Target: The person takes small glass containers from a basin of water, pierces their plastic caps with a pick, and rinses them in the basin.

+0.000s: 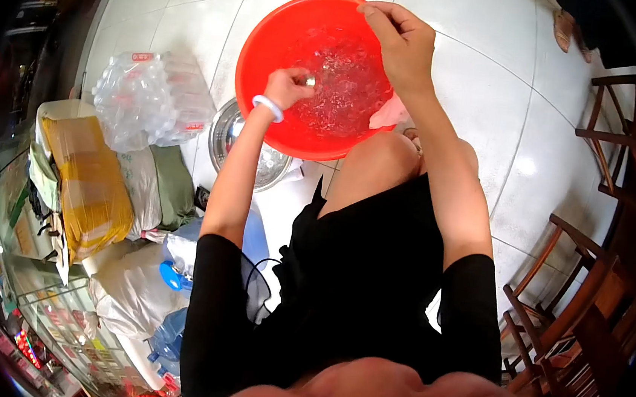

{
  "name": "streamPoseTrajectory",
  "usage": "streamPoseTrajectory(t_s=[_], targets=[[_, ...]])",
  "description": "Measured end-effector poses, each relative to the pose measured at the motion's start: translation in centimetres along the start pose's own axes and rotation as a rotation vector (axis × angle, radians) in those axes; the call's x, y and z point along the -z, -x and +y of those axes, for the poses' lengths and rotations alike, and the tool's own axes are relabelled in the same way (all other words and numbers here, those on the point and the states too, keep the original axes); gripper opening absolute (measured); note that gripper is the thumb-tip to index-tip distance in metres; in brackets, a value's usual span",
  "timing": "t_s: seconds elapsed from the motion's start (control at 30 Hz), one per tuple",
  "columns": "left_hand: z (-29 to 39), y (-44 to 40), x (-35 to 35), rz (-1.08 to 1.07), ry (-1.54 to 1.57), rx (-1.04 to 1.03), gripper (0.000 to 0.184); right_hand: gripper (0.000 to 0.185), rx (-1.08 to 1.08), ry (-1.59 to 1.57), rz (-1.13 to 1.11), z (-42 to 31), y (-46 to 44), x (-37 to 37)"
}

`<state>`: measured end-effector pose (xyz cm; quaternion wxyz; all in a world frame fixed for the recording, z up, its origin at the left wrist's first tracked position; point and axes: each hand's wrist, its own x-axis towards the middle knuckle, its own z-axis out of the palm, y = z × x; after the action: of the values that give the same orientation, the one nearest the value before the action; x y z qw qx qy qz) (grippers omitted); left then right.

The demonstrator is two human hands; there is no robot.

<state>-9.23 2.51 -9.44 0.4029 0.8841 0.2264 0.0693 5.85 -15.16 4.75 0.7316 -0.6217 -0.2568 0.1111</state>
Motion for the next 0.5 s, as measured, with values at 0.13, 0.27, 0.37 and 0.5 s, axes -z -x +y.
streamPoseTrajectory(t_s=[0.13,0.27,0.37,0.5], targets=[[5.1,2.1,4.6,-0.280,1.666,0.255,0.046,0.017,-0.024,0.001,-0.005,-0.4,-0.3,-0.2],[7.0,4.4,5.1,-0.414,1.786,0.196,0.052,0.017,-0.085,-0.025,-0.029,0.3,-0.2,-0.7],[8.1,5.1,5.0,-0.480,1.905,0.131,0.052,0.017,-0.157,0.005,-0.022,0.3,0.2,-0.9],[8.9,5.4,5.5,-0.525,1.923,0.096,0.049,0.017,-0.151,0.018,-0.044,1.3,0.2,-0.7]])
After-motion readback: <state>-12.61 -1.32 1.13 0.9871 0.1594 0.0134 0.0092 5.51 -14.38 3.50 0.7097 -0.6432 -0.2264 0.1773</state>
